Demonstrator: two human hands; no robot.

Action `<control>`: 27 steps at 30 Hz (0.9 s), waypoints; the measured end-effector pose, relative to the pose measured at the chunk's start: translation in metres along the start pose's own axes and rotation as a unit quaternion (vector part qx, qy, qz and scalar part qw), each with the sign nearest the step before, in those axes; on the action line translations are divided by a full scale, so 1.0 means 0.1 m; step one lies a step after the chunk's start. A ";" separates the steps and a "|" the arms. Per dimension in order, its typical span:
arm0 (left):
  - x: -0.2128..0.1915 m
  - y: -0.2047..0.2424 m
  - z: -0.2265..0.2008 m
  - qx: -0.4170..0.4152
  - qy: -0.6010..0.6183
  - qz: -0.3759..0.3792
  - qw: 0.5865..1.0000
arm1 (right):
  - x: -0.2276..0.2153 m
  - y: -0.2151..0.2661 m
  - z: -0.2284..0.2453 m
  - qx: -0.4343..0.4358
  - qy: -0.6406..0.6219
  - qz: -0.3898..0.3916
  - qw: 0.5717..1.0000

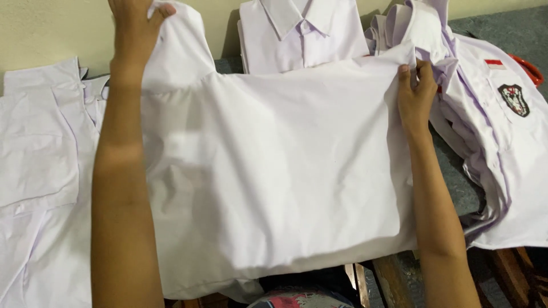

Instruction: Folding a white collared shirt on a work table in a garment factory.

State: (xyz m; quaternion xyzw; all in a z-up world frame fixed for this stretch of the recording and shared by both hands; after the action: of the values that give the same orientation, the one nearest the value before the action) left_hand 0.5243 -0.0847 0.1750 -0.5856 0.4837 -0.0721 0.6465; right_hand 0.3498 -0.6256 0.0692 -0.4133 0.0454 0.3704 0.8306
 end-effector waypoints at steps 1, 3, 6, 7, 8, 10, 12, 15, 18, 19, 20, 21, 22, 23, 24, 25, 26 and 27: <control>0.02 0.02 -0.01 -0.003 -0.015 0.003 1.000 | 0.03 0.02 -0.02 0.014 0.006 0.009 1.000; -0.01 0.14 0.03 -0.029 -0.036 -0.029 0.999 | 0.04 0.04 -0.10 0.013 0.017 -0.001 1.000; 0.13 0.51 0.24 -0.049 -0.053 -0.081 0.994 | 0.03 0.08 -0.09 0.020 0.029 -0.012 0.999; 0.20 0.64 0.32 -0.042 -0.049 -0.104 0.992 | 0.02 0.08 -0.07 0.025 0.029 -0.015 0.999; 0.21 0.79 0.19 -0.041 -0.050 -0.104 0.992 | 0.02 0.07 -0.04 0.026 0.028 -0.015 0.999; 0.53 1.13 -0.09 -0.047 0.043 0.068 0.996 | 0.02 0.08 0.12 -0.025 0.011 -0.020 0.999; 0.71 1.36 -0.14 -0.120 0.027 0.175 0.977 | 0.03 0.09 0.11 0.000 0.014 -0.020 1.000; 0.98 1.74 0.00 -0.196 0.002 0.301 0.933 | 0.06 0.11 -0.11 -0.007 0.007 -0.036 0.999; 1.11 1.80 0.03 -0.201 -0.033 0.349 0.915 | 0.06 0.13 -0.24 -0.029 -0.007 -0.048 0.998; 1.11 1.80 0.04 -0.199 -0.063 0.371 0.905 | 0.08 0.12 -0.26 -0.022 -0.014 -0.045 0.999; 1.12 1.78 0.06 -0.198 -0.063 0.370 0.905 | 0.07 0.13 -0.24 -0.023 -0.014 -0.046 0.999; 1.10 1.76 0.09 -0.210 -0.070 0.362 0.906 | 0.07 0.14 -0.22 -0.025 -0.004 -0.036 0.999; 1.09 1.74 0.13 -0.221 -0.078 0.353 0.906 | 0.08 0.15 -0.20 -0.026 0.007 -0.026 0.999; 1.09 1.73 0.15 -0.221 -0.077 0.353 0.906 | 0.10 0.16 -0.20 -0.026 0.007 -0.026 0.999; 1.06 1.72 0.22 -0.242 -0.097 0.339 0.904 | 0.11 0.17 -0.21 -0.023 0.005 -0.027 0.999; 1.05 1.69 0.28 -0.262 -0.116 0.324 0.902 | 0.11 0.17 -0.22 -0.019 0.004 -0.029 0.999; 1.12 1.73 0.38 -0.260 -0.115 0.324 0.902 | 0.10 0.17 -0.23 -0.019 0.005 -0.031 0.999; 1.14 1.79 0.54 -0.283 -0.156 0.319 0.891 | 0.09 0.17 -0.24 -0.013 0.003 -0.035 0.999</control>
State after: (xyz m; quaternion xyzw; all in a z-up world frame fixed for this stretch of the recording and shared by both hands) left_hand 0.5372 -0.0678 -0.0431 -0.5614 0.5377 0.3702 0.5086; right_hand 0.3507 -0.6308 0.0391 -0.4262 0.0285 0.3406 0.8376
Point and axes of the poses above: each hand's wrist, its own y-axis away from the middle knuckle, its own x-axis out of the palm, z = x × y, the point moved 9 cm from there along -y, towards the middle knuckle, and after that the axes turned 9 degrees about -z, right-handed, at the moved point
